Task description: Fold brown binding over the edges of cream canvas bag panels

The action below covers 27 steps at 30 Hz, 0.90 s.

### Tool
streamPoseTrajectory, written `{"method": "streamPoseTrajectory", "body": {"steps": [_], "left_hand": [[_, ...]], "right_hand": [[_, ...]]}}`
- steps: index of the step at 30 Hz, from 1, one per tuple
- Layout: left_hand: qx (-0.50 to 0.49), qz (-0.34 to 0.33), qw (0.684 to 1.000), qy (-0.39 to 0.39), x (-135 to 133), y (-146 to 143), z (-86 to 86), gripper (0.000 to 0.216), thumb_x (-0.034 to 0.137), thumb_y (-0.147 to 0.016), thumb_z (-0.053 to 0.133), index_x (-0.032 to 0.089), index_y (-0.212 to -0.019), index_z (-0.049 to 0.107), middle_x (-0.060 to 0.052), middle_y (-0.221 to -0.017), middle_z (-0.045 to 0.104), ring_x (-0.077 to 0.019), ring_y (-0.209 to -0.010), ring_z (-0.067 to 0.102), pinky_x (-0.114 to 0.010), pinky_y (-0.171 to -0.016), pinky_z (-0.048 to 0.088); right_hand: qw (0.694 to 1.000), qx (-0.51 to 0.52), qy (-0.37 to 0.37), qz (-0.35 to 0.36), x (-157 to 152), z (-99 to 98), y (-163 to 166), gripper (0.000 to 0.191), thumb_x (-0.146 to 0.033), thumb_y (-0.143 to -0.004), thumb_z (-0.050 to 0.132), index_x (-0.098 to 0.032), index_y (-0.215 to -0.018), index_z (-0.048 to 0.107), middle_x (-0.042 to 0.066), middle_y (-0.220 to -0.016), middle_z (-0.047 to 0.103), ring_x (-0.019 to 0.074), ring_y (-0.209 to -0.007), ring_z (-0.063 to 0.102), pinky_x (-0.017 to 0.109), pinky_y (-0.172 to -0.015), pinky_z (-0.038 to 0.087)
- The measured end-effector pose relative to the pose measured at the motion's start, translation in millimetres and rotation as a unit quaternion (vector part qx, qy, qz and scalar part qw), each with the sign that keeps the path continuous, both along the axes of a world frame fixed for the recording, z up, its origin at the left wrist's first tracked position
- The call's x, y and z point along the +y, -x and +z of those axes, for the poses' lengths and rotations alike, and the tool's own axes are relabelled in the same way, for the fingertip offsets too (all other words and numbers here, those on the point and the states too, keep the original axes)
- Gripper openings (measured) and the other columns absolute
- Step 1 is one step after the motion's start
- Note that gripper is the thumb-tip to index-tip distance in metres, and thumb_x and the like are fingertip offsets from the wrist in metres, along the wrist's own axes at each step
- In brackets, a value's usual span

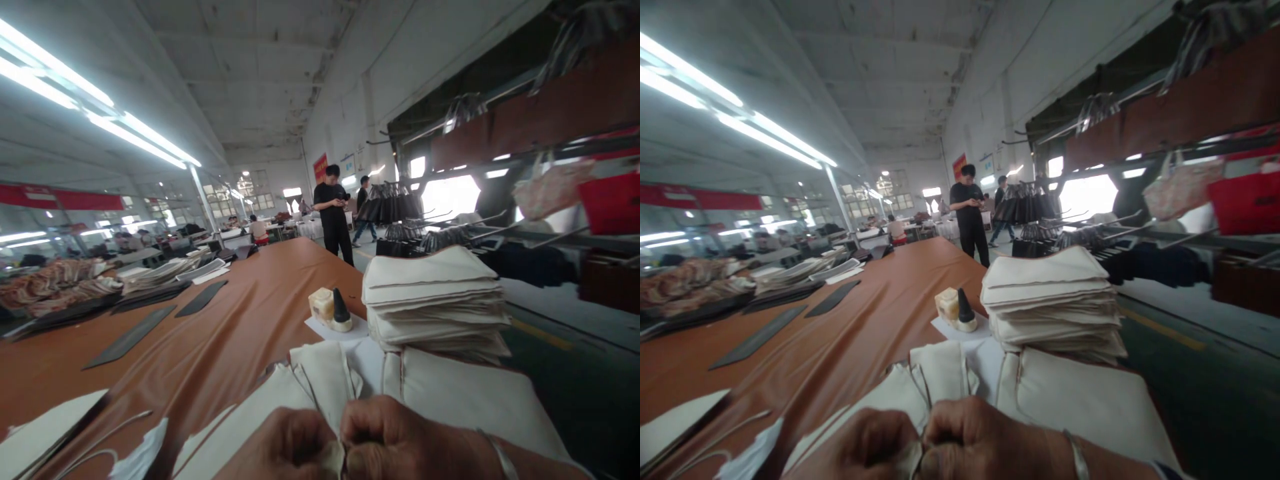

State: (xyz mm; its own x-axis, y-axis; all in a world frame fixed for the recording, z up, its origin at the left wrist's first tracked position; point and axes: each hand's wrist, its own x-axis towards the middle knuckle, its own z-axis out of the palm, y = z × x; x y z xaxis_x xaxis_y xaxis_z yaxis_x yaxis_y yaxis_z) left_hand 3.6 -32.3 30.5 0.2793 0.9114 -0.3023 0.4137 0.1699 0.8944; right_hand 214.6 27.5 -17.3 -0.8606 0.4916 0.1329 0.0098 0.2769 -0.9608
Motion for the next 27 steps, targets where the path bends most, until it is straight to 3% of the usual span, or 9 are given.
{"method": "streamPoseTrajectory", "body": {"steps": [4, 7, 13, 17, 23, 27], "left_hand": [[-0.155, 0.009, 0.985, 0.071, 0, 0, -15.8, 0.041, 0.043, -0.062, 0.084, 0.012, -0.079, 0.064, 0.001, -0.063, 0.054, -0.0059, -0.050, 0.039, -0.019, -0.049, 0.027], [-0.201, 0.007, 0.976, 0.082, -1, 3, -21.8, 0.043, 0.043, -0.060, 0.087, 0.011, -0.079, 0.065, 0.000, -0.064, 0.056, -0.0060, -0.051, 0.041, -0.018, -0.050, 0.030], [-0.146, 0.044, 0.987, 0.047, 1, -2, -14.8, 0.049, 0.050, -0.056, 0.088, 0.012, -0.068, 0.061, 0.003, -0.058, 0.051, -0.0051, -0.051, 0.037, -0.017, -0.047, 0.027], [-0.072, 0.042, 0.996, 0.016, 0, -2, -16.0, 0.041, 0.049, -0.066, 0.080, 0.011, -0.067, 0.062, 0.005, -0.054, 0.046, -0.0049, -0.048, 0.032, -0.018, -0.045, 0.023], [-0.107, 0.056, 0.992, 0.038, 1, -5, -21.5, 0.033, 0.044, -0.069, 0.073, 0.013, -0.067, 0.060, 0.004, -0.054, 0.045, -0.0063, -0.049, 0.033, -0.020, -0.047, 0.022], [-0.074, 0.060, 0.995, 0.009, 8, -5, -29.6, 0.037, 0.047, -0.066, 0.076, 0.014, -0.064, 0.060, 0.006, -0.052, 0.043, -0.0064, -0.050, 0.033, -0.020, -0.048, 0.021]], "right_hand": [[1.000, 0.008, -0.017, -0.008, -6, 5.3, -2, 0.040, -0.051, -0.093, 0.056, -0.011, -0.088, 0.054, -0.001, -0.076, 0.047, 0.0079, -0.067, 0.039, 0.018, -0.057, 0.032], [1.000, 0.010, -0.013, 0.000, -6, 7.9, -1, 0.035, -0.045, -0.095, 0.054, -0.011, -0.090, 0.055, -0.001, -0.076, 0.047, 0.0082, -0.067, 0.040, 0.019, -0.058, 0.033], [0.997, -0.009, -0.074, -0.033, -7, 6.5, 5, 0.028, -0.038, -0.095, 0.052, -0.012, -0.085, 0.056, -0.001, -0.073, 0.049, 0.0084, -0.065, 0.041, 0.020, -0.058, 0.035], [0.991, -0.011, -0.122, -0.045, -8, 7.4, 7, 0.019, -0.030, -0.092, 0.051, -0.013, -0.084, 0.056, -0.002, -0.072, 0.051, 0.0083, -0.065, 0.044, 0.019, -0.060, 0.036], [0.996, 0.003, -0.048, -0.077, -11, 10.6, 10, 0.019, -0.029, -0.085, 0.052, -0.012, -0.078, 0.056, -0.002, -0.066, 0.048, 0.0079, -0.062, 0.041, 0.018, -0.056, 0.034], [0.990, 0.001, -0.077, -0.118, -4, 1.1, 16, 0.017, -0.028, -0.080, 0.054, -0.014, -0.071, 0.055, -0.004, -0.060, 0.046, 0.0066, -0.057, 0.041, 0.016, -0.051, 0.030]]}}
